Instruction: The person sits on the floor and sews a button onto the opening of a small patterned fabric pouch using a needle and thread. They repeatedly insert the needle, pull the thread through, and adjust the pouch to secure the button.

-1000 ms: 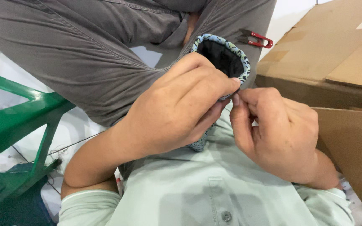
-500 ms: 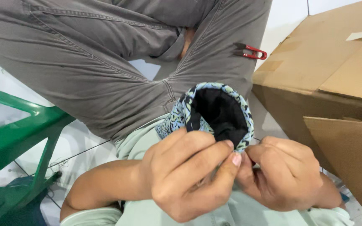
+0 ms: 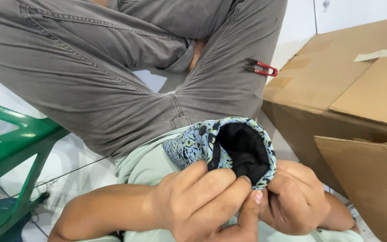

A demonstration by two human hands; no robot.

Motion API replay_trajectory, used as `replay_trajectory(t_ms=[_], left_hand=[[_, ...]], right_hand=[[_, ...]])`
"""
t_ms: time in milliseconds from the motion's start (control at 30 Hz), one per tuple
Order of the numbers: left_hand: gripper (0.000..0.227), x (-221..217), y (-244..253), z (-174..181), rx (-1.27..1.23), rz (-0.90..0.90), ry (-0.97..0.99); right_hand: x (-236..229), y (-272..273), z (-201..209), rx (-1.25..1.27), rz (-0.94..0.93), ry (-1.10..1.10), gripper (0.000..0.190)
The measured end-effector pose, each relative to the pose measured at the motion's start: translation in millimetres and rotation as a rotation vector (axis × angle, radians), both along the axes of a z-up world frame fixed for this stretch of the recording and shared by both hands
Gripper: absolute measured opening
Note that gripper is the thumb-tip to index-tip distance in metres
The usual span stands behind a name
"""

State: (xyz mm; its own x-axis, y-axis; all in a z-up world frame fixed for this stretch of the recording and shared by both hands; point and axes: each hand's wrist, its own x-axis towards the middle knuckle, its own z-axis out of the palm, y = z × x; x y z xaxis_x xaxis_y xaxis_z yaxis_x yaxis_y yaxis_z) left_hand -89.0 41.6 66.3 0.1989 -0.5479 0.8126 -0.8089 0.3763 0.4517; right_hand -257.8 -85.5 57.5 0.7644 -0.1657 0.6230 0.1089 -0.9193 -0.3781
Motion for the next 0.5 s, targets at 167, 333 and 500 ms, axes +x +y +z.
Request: replay_trajectory(t_ms=[167,333,500], left_hand=[[0.011,4.8,0.5,-5.8,-0.021,-0.019,-0.138],[0.012,8.1,0.8,-4.8,-0.034,-0.005,-0.136],[0.013,13.4,0.0,-6.0,-0.05,-0.012,-0.195]], right_hand=[[2.8,3.2,-0.2,0.036,-0.027,0.0,0.022],[-11.6,-16.6,8.4,0.126,0.149,0.221,0.02],[-14.8,-17.2,5.9,0.185,0.124,0.296,0.017]])
